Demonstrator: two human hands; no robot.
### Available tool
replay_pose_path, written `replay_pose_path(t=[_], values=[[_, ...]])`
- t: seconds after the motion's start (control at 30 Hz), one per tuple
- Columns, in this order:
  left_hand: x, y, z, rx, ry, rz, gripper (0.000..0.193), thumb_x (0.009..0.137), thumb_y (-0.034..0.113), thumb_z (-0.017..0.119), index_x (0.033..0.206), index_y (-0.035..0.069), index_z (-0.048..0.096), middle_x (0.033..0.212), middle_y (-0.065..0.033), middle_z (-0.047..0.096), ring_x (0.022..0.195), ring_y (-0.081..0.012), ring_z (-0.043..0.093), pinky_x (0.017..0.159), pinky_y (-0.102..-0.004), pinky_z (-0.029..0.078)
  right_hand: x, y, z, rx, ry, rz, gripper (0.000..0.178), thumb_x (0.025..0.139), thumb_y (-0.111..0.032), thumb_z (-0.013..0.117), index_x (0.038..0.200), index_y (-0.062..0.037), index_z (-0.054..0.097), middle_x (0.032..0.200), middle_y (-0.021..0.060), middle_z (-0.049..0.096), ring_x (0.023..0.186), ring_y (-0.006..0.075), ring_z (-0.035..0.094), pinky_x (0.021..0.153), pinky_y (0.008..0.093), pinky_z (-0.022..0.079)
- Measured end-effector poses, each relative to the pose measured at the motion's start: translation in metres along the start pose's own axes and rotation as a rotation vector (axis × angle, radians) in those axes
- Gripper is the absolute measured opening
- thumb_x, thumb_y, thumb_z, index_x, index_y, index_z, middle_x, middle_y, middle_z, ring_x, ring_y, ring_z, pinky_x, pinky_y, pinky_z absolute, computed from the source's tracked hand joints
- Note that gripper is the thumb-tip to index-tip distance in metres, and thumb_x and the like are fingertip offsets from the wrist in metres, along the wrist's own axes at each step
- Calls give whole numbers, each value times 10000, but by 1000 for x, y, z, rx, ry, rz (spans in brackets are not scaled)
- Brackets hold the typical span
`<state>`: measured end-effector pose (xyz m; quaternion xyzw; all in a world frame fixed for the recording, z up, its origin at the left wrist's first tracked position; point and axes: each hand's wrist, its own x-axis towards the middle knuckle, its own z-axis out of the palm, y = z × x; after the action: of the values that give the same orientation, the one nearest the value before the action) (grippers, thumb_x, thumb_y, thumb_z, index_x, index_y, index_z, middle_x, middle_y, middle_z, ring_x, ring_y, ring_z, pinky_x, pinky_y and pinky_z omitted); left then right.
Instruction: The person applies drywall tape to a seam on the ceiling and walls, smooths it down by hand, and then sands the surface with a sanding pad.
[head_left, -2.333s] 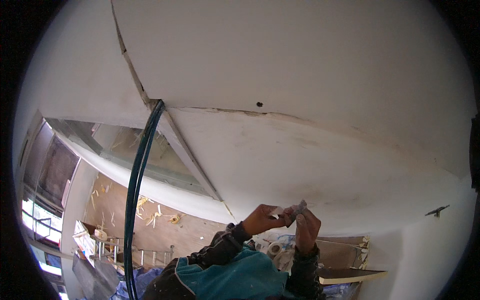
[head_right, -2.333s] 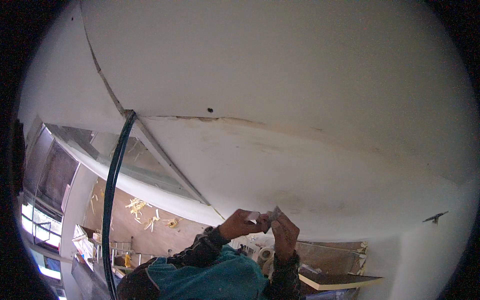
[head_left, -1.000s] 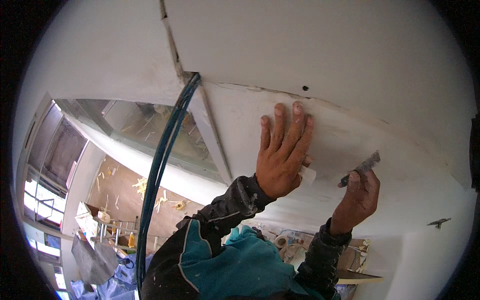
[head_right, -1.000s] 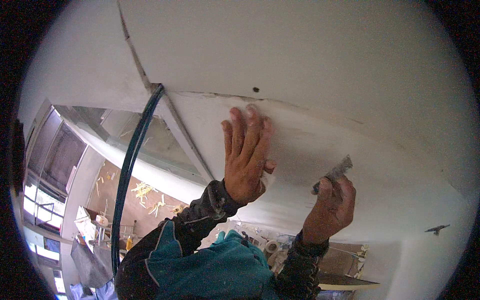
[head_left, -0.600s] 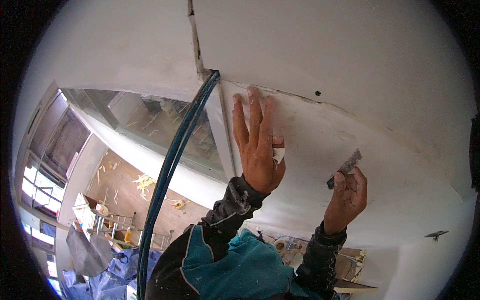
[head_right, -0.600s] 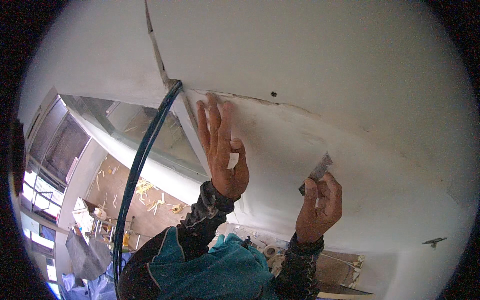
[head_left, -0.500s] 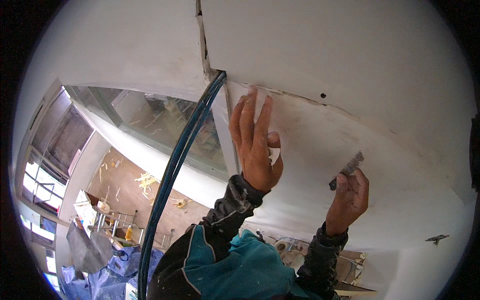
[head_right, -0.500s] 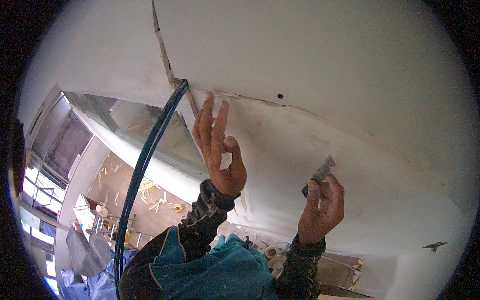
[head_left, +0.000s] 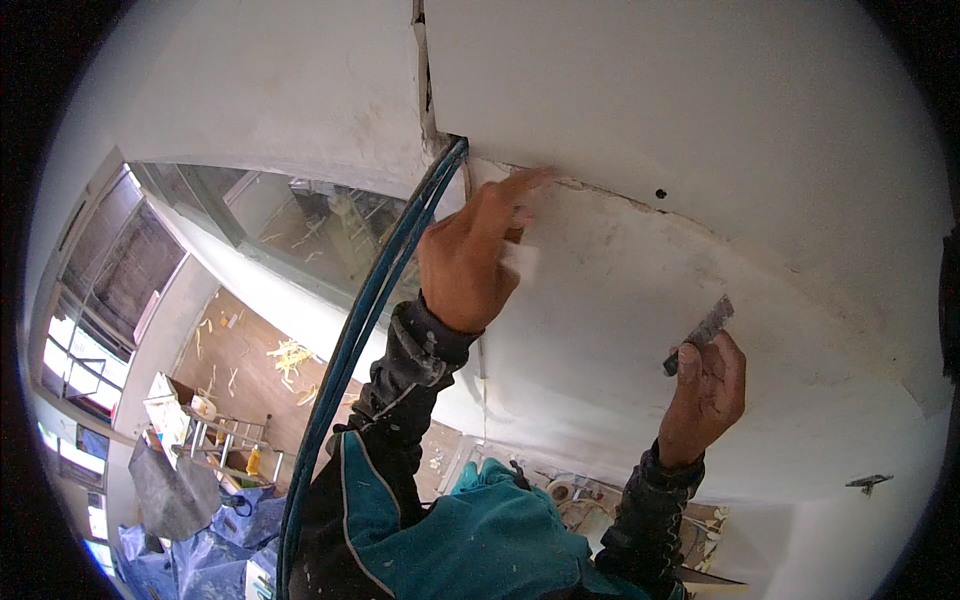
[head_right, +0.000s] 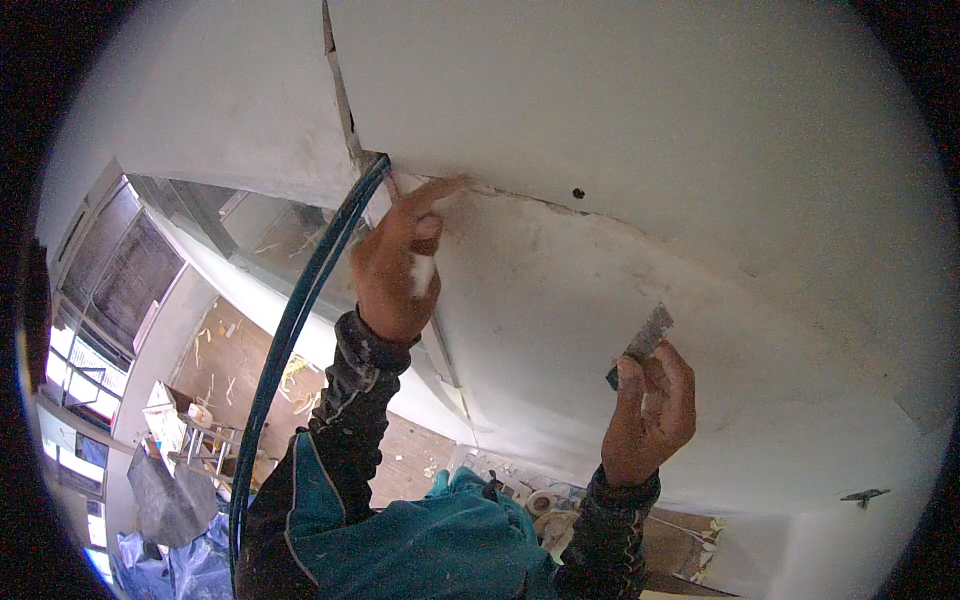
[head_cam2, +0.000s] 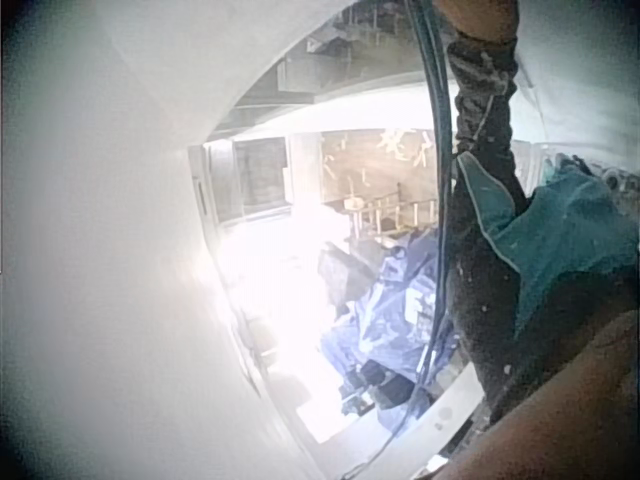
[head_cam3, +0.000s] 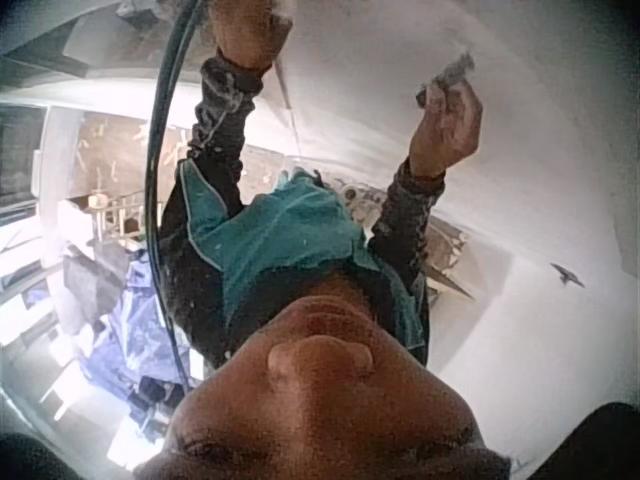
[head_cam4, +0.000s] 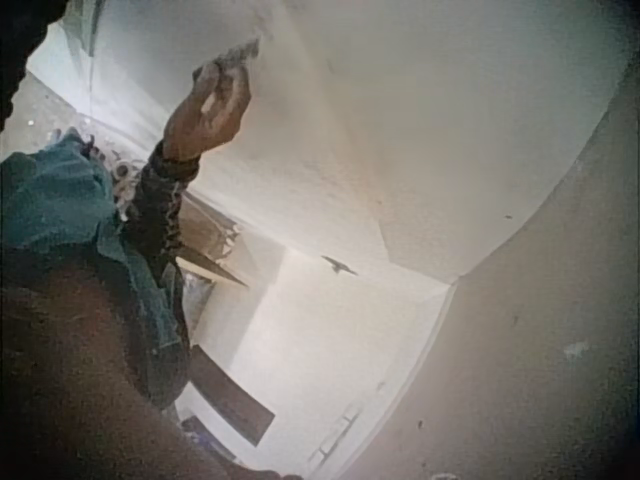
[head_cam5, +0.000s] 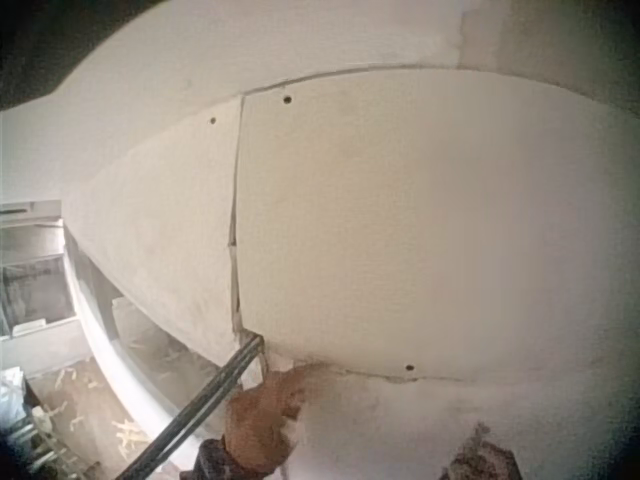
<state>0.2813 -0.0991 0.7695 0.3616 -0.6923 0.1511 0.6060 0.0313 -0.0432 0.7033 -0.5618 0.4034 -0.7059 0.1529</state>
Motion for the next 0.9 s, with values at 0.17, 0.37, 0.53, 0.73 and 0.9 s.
replay_pose_path(t=[0.17, 0.37, 0.53, 0.73, 0.9], values=[[-1, -4, -3, 101, 18, 5, 575, 700, -22, 770, 1239, 140, 653, 641, -45, 493, 508, -127, 507, 456, -288, 427, -3, -2, -8, -65, 12, 10, 296, 893, -72, 674, 1140, 54, 573, 994, 146, 649, 840, 188, 647, 757, 324, 542], [3, -9, -2, 88, 40, 31, 467, 718, 39, 802, 1161, 153, 706, 623, -20, 487, 506, -115, 473, 445, -279, 402, -3, 0, -12, -33, 59, 37, 288, 886, -66, 680, 1131, 49, 582, 935, 131, 657, 807, 186, 646, 755, 326, 541], [-3, -7, -3, 14, -44, -22, 339, 729, 76, 806, 1059, 95, 727, 609, -40, 531, 468, -116, 497, 444, -272, 414, -1, 1, -2, 25, -12, -2, 261, 887, -56, 668, 1113, 46, 585, 908, 127, 660, 801, 176, 646, 736, 335, 553], [-37, 1, -1, -198, -230, -62, 372, 787, 129, 783, 1143, 57, 700, 547, 2, 557, 438, -100, 500, 439, -229, 408, -8, 14, -8, -91, -22, -40, 257, 891, -61, 663, 1117, 39, 592, 916, 139, 662, 807, 183, 659, 711, 336, 560], [-20, -9, 6, -27, 225, -231, 436, 806, 29, 760, 1229, 47, 654, 659, -65, 664, 502, -34, 486, 470, -213, 371, -11, 10, -7, 7, -35, 35, 263, 886, -57, 670, 1119, 41, 596, 916, 133, 661, 818, 185, 661, 714, 331, 561]])
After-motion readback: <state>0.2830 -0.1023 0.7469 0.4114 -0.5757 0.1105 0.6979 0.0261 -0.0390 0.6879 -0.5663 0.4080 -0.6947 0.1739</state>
